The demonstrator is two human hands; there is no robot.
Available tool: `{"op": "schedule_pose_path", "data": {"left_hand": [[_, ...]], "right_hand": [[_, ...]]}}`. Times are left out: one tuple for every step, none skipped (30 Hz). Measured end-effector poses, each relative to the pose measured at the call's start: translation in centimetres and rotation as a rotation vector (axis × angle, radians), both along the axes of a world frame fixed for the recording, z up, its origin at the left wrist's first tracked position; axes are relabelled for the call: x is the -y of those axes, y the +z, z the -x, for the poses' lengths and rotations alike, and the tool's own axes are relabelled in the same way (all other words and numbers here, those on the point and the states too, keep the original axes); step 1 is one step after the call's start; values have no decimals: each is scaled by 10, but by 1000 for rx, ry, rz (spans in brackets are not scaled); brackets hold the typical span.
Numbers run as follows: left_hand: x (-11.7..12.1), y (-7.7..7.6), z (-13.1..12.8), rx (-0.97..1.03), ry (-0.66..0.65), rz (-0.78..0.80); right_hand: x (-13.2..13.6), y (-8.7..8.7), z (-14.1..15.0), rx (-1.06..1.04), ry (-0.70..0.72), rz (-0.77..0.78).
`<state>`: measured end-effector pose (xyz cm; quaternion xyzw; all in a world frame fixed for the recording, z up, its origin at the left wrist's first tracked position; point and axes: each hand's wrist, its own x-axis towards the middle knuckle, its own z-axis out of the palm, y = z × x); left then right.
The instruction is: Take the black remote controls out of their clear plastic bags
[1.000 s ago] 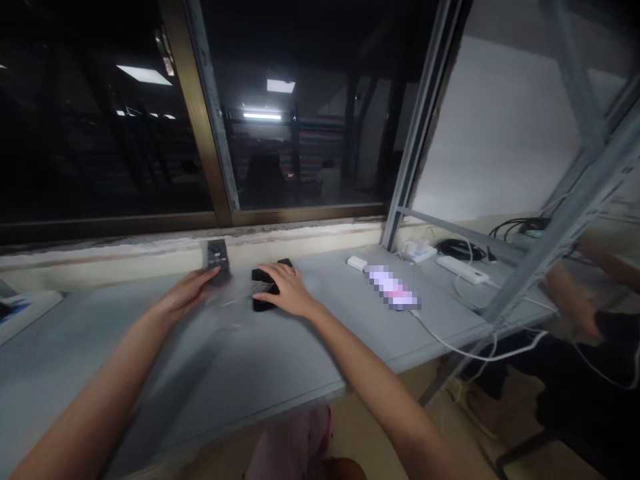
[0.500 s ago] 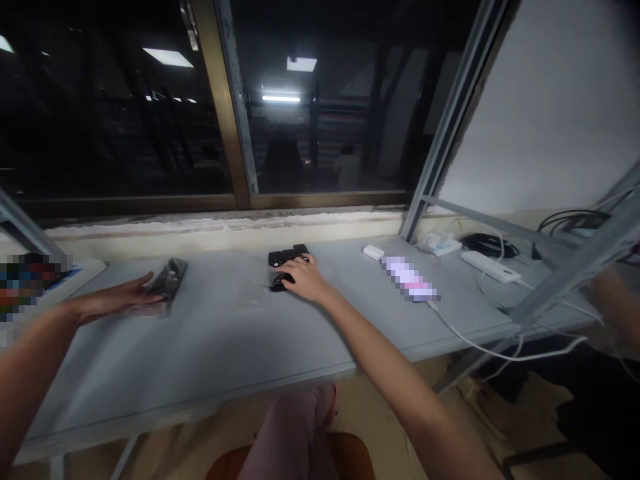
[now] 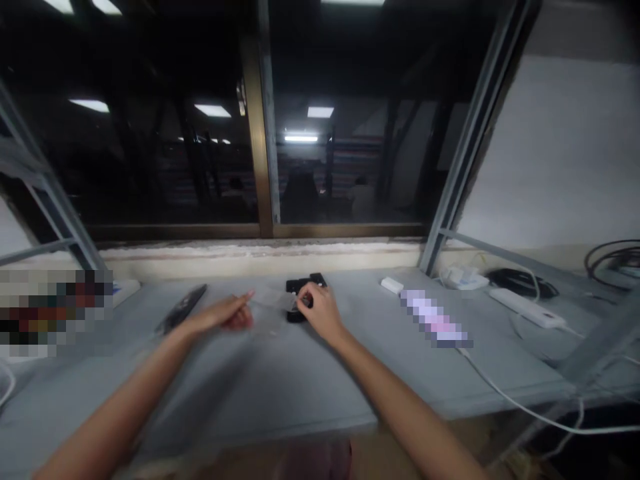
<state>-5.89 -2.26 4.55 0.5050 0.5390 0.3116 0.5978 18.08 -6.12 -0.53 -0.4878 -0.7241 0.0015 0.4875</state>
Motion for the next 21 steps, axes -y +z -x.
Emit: {"op": "schedule_pose_path", "data": {"left_hand": [[1, -7, -15, 5, -60, 70], [1, -13, -29, 78, -89, 92], [0, -17, -41, 189, -72, 85], [-1, -19, -52, 318, -27, 64], [-4, -20, -61, 439, 15, 52], [-7, -20, -69, 541, 61, 35], [-10, -19, -77, 620, 99, 24], [-13, -17, -83, 676, 128, 14], [-16, -15, -89, 716, 147, 4], [-17, -13, -94, 743, 158, -1], [-18, -11, -99, 761, 160, 4], [-18, -11, -103, 771, 157, 16], [-17, -11, -106, 777, 154, 34], [-15, -12, -108, 782, 148, 52], [-14, -14, -110, 787, 144, 70], [-13, -16, -112, 796, 147, 79], [-12, -19, -112, 808, 156, 80], [-12, -22, -112, 819, 172, 74], [-12, -25, -111, 830, 191, 65], [-13, -28, -110, 840, 193, 56], [-14, -30, -110, 850, 185, 45]], "right_hand": [[0, 0, 1, -84, 5, 2], [-1, 0, 2, -158, 17, -3], [-2, -1, 3, -219, 34, -18], [-2, -1, 4, -250, 62, -34], [-2, -2, 5, -260, 87, -52], [-2, -2, 6, -248, 105, -70], [-1, -2, 7, -208, 115, -86], [0, -3, 8, -152, 110, -102], [1, -3, 9, -87, 91, -115], [2, -2, 9, -22, 61, -122], [4, -2, 10, 32, 19, -116], [5, -1, 10, 74, -27, -94], [6, 0, 10, 109, -68, -57], [7, 2, 10, 146, -102, -12], [8, 3, 9, 188, -129, 34], [9, 5, 9, 236, -147, 71], [10, 6, 8, 288, -161, 93], [11, 6, 8, 341, -172, 101], [12, 7, 7, 387, -181, 101], [12, 7, 7, 427, -187, 97], [13, 7, 8, 459, -190, 94]]}}
